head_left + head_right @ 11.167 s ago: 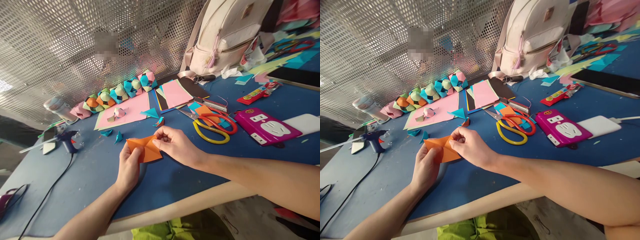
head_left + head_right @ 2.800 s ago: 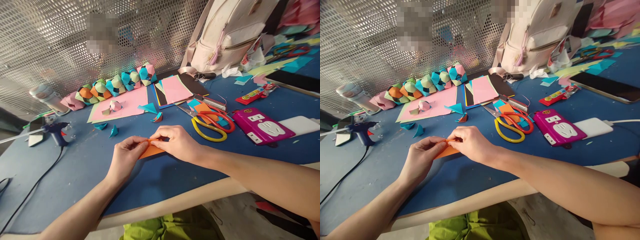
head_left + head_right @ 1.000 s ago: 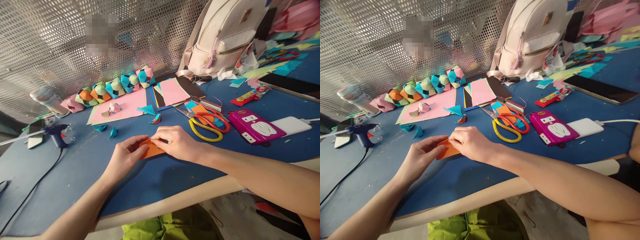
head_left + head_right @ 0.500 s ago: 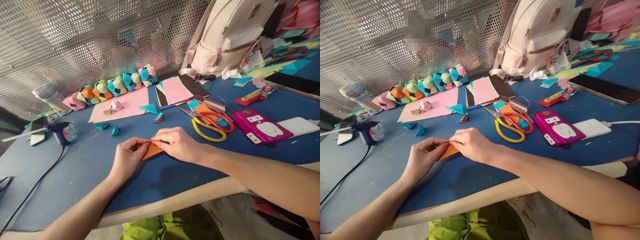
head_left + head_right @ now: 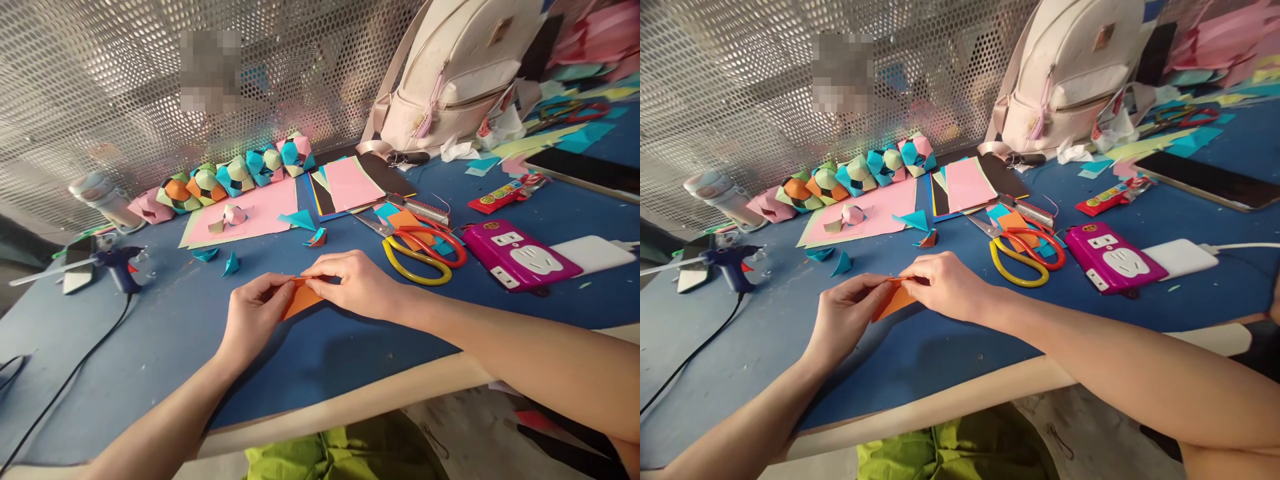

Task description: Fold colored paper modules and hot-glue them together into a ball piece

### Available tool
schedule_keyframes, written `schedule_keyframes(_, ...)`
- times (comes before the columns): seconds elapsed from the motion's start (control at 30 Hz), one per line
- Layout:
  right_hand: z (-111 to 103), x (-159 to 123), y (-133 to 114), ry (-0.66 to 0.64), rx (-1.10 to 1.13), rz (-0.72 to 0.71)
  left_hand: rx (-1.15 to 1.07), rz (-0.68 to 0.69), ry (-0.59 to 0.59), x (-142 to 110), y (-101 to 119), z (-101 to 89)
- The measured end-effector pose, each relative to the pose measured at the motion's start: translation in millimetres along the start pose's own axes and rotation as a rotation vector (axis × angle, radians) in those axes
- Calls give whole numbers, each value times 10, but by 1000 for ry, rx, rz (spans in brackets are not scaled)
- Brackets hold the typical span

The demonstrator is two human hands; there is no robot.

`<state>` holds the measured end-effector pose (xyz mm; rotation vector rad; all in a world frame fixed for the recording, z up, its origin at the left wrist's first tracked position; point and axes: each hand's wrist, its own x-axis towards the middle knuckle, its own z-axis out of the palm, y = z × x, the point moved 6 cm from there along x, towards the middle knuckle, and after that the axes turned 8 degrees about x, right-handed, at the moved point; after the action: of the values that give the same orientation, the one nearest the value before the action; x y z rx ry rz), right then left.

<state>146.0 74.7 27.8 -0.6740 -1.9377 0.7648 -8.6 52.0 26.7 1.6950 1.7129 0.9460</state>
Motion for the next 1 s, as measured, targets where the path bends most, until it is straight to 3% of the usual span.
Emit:
schedule_keyframes(0.3,58,-41,-44,-102,-33,-61,-71,21,-115,12,-51,96)
schedule_keyframes(0.53,54,-9,72,-38,-31,94,-101,-35,-56,37,-148,78)
schedule_keyframes(0.77,100,-55,-15,-11,-40,-67,-65,-47,-77,33,-196,123)
schedule_keyframes(0.87,92,-44,-43,1,-5,-5,-178,-83,-35,40,-219,101)
schedule_keyframes(1.0,93,-38,18,39,53,180,-351,-144,31,60,-252,98)
